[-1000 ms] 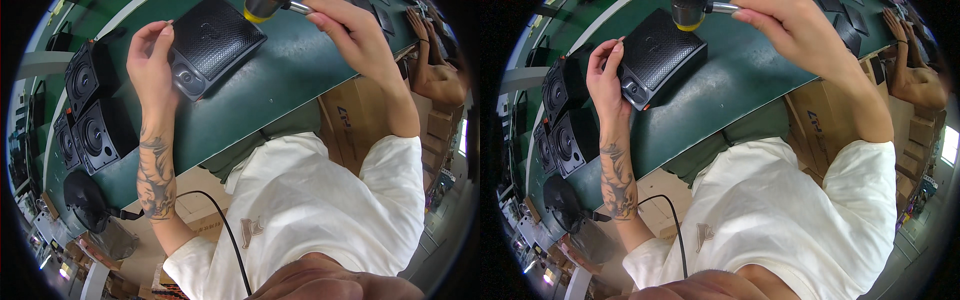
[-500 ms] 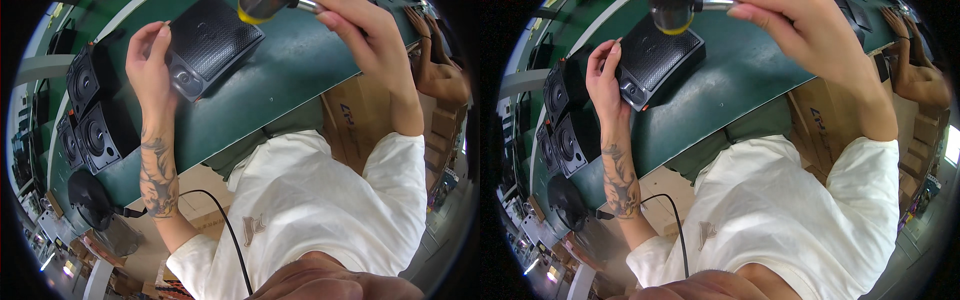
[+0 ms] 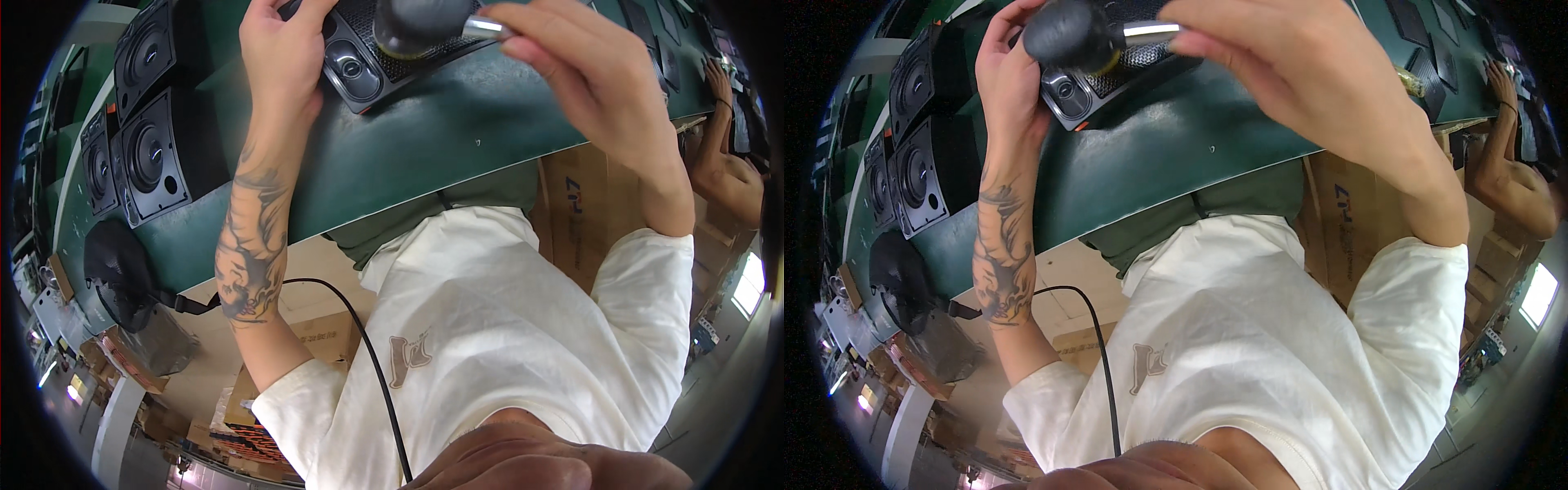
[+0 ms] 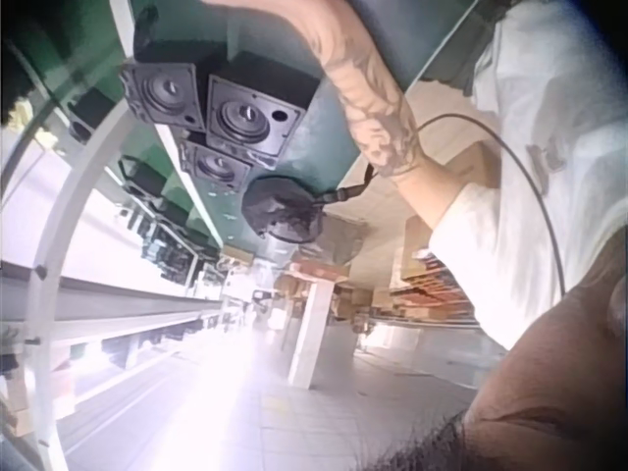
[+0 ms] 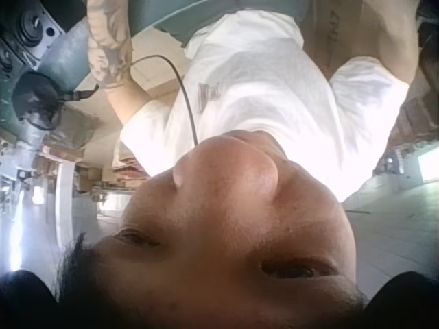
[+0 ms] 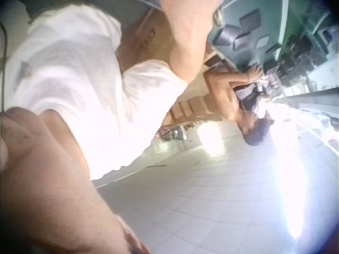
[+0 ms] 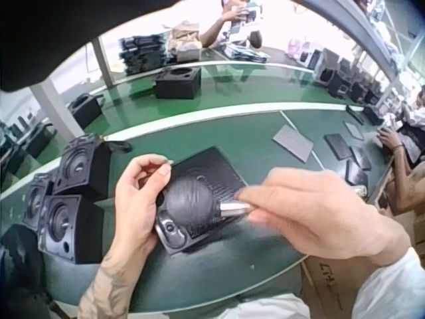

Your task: The person assembles small speaker units on a green workbench. They place a perforated grille onto a speaker housing, press it into place, and use a yellow rubber mallet to tap the edges for secure attachment. The person repeats this process for multiple speaker units, handling them one at a time.

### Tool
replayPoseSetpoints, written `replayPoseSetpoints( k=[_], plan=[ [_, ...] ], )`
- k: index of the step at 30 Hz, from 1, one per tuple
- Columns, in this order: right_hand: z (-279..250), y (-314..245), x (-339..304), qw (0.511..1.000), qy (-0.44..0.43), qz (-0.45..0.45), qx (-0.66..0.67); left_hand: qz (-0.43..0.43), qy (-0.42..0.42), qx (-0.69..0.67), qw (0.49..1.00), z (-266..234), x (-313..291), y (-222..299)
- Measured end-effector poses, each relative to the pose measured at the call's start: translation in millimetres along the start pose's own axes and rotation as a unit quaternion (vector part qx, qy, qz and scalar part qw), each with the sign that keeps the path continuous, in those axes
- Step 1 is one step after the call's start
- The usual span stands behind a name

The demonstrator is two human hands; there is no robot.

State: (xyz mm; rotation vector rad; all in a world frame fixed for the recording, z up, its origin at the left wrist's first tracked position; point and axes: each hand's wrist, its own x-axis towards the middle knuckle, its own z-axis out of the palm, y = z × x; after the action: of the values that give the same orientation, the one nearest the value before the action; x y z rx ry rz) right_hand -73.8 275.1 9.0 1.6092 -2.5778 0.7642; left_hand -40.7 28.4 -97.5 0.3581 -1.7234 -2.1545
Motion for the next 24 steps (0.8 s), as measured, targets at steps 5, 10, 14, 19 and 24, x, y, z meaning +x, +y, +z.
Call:
replayPoseSetpoints(
  k=[5,10,14,19,24],
  plan=[
    [2.7,4.8,16.0,1.000,0.021,-0.006,0.007,0.000,-0.012,-0.049,0.999,3.2,-0.5,-1.5],
    [11.3,10.1,27.5,0.998,-0.060,0.013,-0.008,0.009,0.000,-0.046,0.999,0.1,-3.1,-2.9],
    [4.8,16.5,42.7,0.999,-0.036,0.018,-0.014,-0.001,0.033,-0.038,0.999,-0.5,-2.9,-10.3],
    [12.1,15.7,58.8,1.000,-0.022,0.011,0.003,-0.008,0.053,-0.040,0.998,-1.3,-3.2,-10.2],
    [3.6,27.9,70.8,0.999,0.000,0.050,0.004,-0.010,-0.003,-0.105,0.994,-15.7,3.8,-19.6]
  ],
)
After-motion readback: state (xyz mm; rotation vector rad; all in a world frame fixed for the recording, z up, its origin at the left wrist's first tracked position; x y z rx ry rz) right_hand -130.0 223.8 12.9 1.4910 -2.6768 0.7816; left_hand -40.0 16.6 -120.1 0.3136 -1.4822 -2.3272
